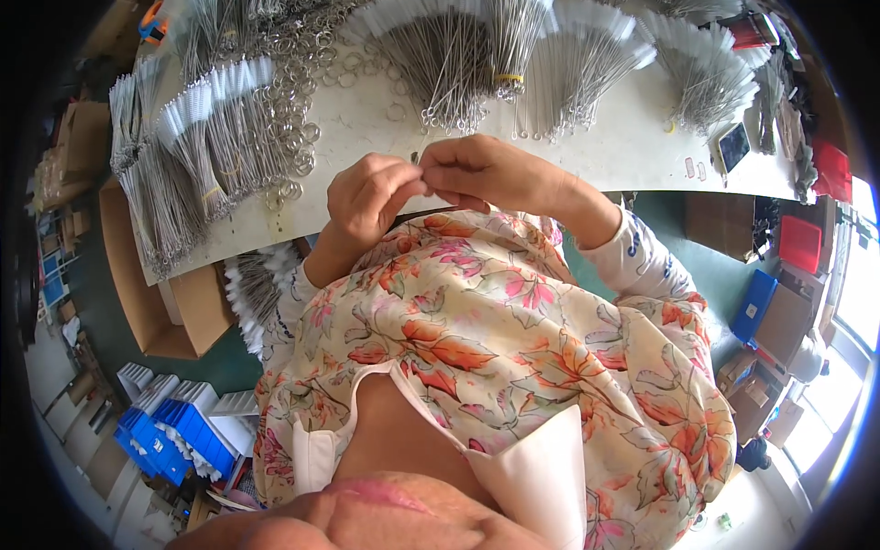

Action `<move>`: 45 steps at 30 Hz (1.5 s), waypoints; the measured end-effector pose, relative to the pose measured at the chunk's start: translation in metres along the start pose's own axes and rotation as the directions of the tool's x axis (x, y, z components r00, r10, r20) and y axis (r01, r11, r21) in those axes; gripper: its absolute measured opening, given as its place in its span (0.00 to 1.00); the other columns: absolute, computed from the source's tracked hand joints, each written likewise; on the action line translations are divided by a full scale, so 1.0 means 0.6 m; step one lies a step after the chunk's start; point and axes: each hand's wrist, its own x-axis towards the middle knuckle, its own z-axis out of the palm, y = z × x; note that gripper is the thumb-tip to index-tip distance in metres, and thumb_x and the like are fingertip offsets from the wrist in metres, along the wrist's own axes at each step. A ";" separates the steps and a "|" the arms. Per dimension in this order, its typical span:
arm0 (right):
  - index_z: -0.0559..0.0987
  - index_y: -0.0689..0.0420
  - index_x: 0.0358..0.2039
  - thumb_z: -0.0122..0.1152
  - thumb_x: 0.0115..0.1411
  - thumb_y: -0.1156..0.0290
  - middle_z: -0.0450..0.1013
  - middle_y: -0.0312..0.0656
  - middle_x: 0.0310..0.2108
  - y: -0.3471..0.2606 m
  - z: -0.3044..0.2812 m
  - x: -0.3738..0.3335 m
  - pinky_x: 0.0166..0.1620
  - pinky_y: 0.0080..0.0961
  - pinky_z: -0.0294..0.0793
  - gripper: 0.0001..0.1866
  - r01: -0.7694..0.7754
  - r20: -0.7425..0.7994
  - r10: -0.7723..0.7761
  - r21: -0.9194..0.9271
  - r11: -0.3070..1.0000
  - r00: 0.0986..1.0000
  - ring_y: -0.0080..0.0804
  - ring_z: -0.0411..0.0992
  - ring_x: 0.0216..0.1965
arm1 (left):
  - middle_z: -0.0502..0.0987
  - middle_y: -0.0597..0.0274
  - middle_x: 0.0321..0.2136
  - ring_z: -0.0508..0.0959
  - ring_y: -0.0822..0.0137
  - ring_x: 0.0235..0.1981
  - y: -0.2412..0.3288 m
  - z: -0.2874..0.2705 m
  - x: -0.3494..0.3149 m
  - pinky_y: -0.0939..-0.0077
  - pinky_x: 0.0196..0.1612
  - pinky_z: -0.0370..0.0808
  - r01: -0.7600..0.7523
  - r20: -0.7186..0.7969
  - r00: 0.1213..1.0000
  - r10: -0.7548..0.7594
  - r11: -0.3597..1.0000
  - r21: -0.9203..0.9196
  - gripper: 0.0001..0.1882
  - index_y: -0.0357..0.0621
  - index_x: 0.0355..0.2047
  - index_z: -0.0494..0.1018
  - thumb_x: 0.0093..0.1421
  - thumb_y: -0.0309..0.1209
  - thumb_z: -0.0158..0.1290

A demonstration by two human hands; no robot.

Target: Assembling small industrial brushes by attaching metal rings to the handles.

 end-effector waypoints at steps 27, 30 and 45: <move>0.77 0.63 0.31 0.57 0.56 0.75 0.72 0.42 0.31 -0.087 0.013 0.072 0.33 0.19 0.71 0.05 0.480 -0.315 -0.491 -0.119 0.869 0.812 0.27 0.72 0.32 | 0.72 0.64 0.28 0.70 0.76 0.25 0.002 -0.091 0.094 0.85 0.31 0.70 0.557 -0.002 0.728 -0.686 0.593 -0.581 0.07 0.36 0.35 0.67 0.62 0.29 0.47; 0.78 0.63 0.30 0.59 0.54 0.74 0.72 0.42 0.32 -0.086 0.040 0.074 0.34 0.21 0.72 0.05 0.603 -0.291 -0.620 -0.157 0.782 0.729 0.30 0.73 0.33 | 0.72 0.63 0.27 0.73 0.77 0.25 0.003 -0.091 0.085 0.85 0.27 0.71 0.439 -0.163 0.822 -0.545 0.790 -0.428 0.04 0.35 0.34 0.68 0.59 0.22 0.48; 0.79 0.57 0.25 0.62 0.34 0.74 0.72 0.30 0.32 -0.081 0.037 0.082 0.18 0.16 0.63 0.12 0.466 0.110 -0.973 -0.885 -0.003 0.202 0.19 0.68 0.20 | 0.76 0.53 0.37 0.77 0.69 0.37 0.043 -0.147 0.106 0.80 0.39 0.76 0.529 0.091 0.802 -0.591 0.631 -0.567 0.11 0.32 0.38 0.74 0.53 0.16 0.53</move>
